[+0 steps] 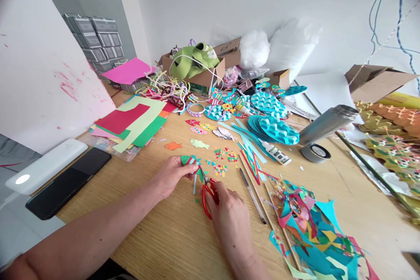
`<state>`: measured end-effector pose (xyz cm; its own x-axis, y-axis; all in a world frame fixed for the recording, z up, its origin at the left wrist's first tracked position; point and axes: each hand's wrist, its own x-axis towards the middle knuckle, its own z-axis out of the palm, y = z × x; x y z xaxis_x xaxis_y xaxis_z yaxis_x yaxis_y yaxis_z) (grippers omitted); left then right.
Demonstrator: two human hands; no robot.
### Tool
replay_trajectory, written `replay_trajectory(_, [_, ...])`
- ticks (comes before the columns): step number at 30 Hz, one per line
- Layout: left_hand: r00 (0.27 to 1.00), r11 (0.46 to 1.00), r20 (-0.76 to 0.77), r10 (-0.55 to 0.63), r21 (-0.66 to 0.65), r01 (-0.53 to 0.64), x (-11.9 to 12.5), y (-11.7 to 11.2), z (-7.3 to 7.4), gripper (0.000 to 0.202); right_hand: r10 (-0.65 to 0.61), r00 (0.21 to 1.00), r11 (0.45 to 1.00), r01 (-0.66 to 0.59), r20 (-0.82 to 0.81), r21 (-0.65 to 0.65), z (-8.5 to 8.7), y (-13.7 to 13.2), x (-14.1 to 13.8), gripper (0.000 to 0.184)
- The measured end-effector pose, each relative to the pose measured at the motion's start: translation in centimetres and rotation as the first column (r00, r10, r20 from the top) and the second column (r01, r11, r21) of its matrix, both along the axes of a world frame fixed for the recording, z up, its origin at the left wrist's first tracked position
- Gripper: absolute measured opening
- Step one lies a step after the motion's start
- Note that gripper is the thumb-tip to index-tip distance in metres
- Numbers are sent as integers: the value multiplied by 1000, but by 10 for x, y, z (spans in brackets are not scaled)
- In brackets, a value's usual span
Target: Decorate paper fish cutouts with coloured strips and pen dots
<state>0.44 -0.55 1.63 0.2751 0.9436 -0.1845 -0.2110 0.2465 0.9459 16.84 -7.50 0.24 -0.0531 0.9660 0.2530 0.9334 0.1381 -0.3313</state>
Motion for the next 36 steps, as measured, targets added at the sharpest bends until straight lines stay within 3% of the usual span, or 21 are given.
replay_trajectory(11, [1000,1000,-13,21,-6,-21,0,2,-3,24,-34,991,996,23,-129,-90,2,-1,-1,41])
replay_trajectory(36, [1000,1000,-30,3,-28,-4,-1,2,-2,28,27,1000,998,-27,2,52,2,-1,-2,35])
